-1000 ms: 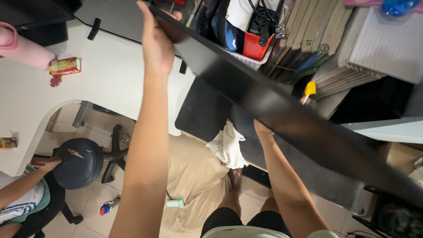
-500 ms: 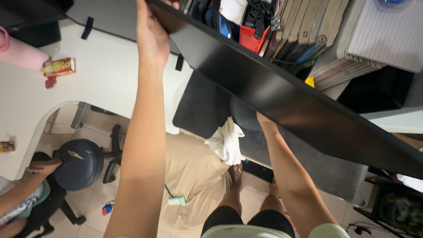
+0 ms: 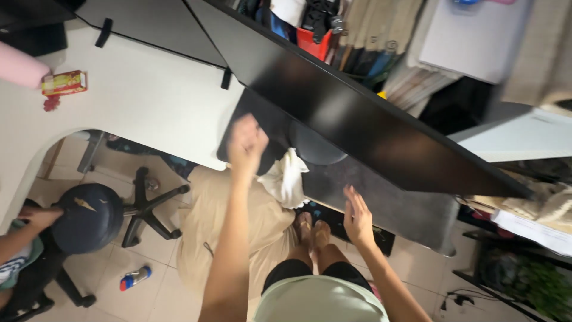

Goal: The recorder uses a dry white cloth to wipe the screens and frames of dual computer monitors on a desk.

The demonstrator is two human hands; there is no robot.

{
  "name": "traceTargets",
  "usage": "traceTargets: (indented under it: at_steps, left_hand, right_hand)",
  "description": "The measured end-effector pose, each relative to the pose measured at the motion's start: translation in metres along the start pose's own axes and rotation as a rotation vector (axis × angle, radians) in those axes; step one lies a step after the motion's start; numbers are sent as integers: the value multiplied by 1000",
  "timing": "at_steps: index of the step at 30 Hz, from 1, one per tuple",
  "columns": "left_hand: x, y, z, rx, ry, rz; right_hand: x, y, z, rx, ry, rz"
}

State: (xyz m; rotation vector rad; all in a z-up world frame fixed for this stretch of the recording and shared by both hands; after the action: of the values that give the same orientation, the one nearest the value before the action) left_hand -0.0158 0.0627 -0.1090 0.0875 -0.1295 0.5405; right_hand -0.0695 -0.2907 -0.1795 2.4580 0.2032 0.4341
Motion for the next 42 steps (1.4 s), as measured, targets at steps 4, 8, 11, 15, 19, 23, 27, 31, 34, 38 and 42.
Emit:
traceTargets:
  at_steps: [4,8,11,15,19,23,27,31,34,38,42]
  left_hand:
    - [-86,-38,-65,533,-16,-198]
    - [-121,-44,-102,715,55,-161]
    - [-122,-42,-109,732,94,-140]
    - [-112,-42,-121,796,94,-179]
    - [-107,-46,-110,842,205,-182]
    - [-103,-44,-108,875,249,-139]
    - [-103,-41,-112,877,185,-82]
    - [-103,-34,-121,855,186,-94]
    - [-109,-32,-105,764,284,-129]
    - [-126,-44,-23,598,329,-287]
    - [-136,-50,61,390,426,-509]
  right_hand:
    - [-43,25,43,-73,-90,-67]
    - [-41,45,65,-33,-187,-229]
    - [-39,65,65,3,-111,-202]
    - [-58,75,104,18,-141,-182]
    - [-82,82,116,15,-304,-169]
    - [-93,58,110,67,-370,-212]
    - [-63,32,53,136,-330,-300]
    - [-35,-2,22,148,-304,-397]
    - [-9,-6,-14,208,-142,-416]
    - [30,18,-96,197,42,-477]
    - [41,23,-159,386,175,-554]
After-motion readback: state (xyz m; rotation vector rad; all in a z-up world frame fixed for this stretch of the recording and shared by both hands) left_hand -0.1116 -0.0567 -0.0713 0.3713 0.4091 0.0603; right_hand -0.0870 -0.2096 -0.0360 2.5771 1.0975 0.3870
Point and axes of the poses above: each hand's wrist, its own x-axis towards the middle knuckle, its own y-axis out of the back of the hand, z = x × y, the point moved 9 cm from there along x, towards the middle knuckle, and after that the axes turned 2 degrees about -x, right-handed, at the moved point
